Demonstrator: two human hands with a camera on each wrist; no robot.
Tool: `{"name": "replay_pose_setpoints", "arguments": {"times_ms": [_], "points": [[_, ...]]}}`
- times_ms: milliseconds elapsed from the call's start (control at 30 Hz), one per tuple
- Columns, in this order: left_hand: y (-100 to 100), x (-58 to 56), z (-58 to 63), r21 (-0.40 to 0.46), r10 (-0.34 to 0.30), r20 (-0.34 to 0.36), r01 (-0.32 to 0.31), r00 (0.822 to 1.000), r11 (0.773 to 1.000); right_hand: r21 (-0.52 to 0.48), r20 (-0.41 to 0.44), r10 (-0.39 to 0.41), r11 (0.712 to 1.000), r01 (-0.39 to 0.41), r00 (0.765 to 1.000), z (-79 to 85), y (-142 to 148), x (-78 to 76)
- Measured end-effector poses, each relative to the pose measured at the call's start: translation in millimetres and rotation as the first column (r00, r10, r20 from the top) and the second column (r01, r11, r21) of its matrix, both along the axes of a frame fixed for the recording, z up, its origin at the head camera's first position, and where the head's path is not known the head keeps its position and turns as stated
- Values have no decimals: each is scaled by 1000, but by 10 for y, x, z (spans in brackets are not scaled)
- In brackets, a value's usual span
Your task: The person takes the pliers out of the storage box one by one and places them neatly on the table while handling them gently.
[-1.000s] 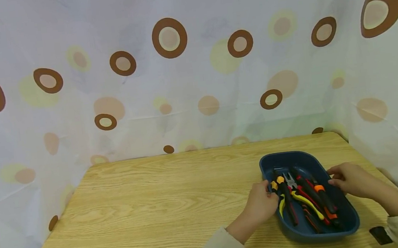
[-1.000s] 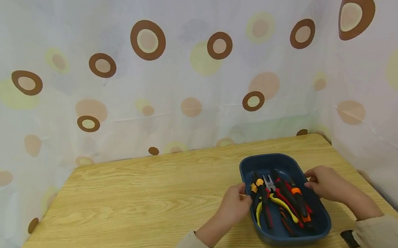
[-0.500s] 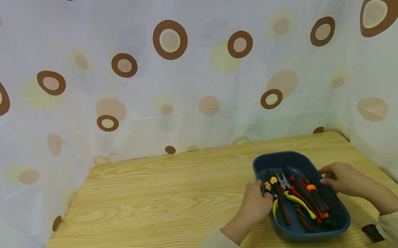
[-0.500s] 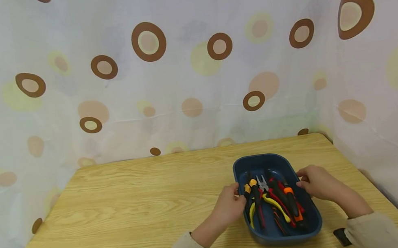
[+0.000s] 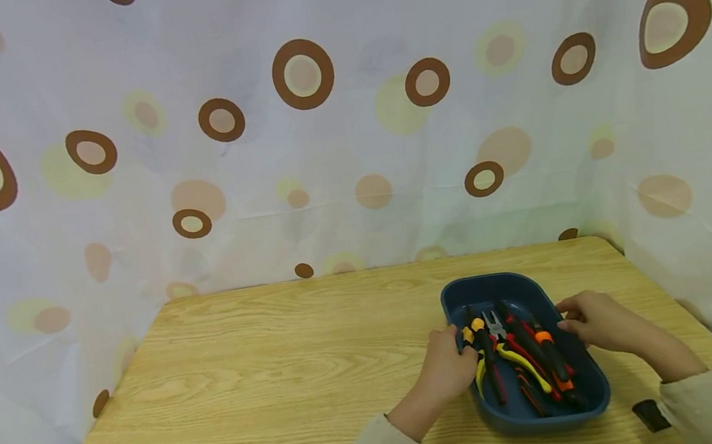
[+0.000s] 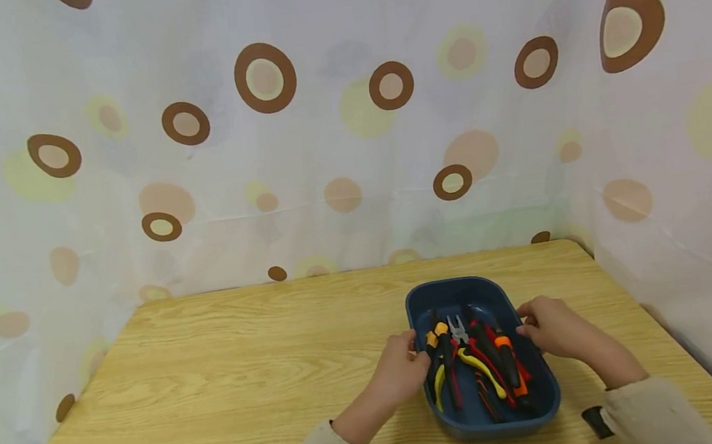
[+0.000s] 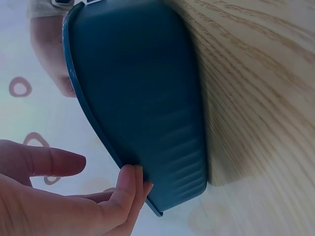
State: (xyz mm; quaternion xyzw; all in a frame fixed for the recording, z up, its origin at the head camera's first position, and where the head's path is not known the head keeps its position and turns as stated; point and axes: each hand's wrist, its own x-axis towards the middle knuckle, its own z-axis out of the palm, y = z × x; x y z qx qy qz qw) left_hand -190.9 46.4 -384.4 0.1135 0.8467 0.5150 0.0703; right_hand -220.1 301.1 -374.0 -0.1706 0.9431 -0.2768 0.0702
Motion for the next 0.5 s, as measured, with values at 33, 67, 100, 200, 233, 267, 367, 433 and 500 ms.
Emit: {"name": "replay_pose_setpoints", "arguments": {"times_ms": [33, 67, 100, 200, 233, 267, 367, 433, 500], "points": [[-5, 0, -1, 2, -1, 1, 1, 1000, 1000, 1, 0, 2, 1000, -2, 1000, 2, -4, 0], [-10, -2, -3, 0, -1, 0, 1, 1000, 1000, 3, 0, 2, 1000, -2, 1000, 5, -9, 0], [-15, -3, -4, -2, -1, -3, 1, 1000, 1000, 5, -1, 1, 1000, -1, 1000, 8, -16, 2], [-24, -4, -7, -15, 1, -11, -1, 1000, 1000, 9, -9, 0, 1000, 0, 1000, 10, -35, 11], [-26, -5, -11, -17, 1, -12, -1, 1000, 1000, 10, -13, -1, 1000, 1, 1000, 8, -42, 16], [-28, -5, -13, -22, -1, -12, 0, 1000, 1000, 12, -18, 0, 1000, 0, 1000, 8, -46, 19], [-39, 1, -10, -28, -3, -12, 3, 1000, 1000, 18, -31, 0, 1000, 0, 1000, 2, -52, 25], [-50, 1, -9, -36, -8, -19, 8, 1000, 999, 19, -31, -6, 1000, 6, 999, -2, -59, 30], [-66, -3, -11, -33, -23, -20, 22, 1000, 999, 22, -25, -20, 1000, 20, 999, -4, -68, 37]]}}
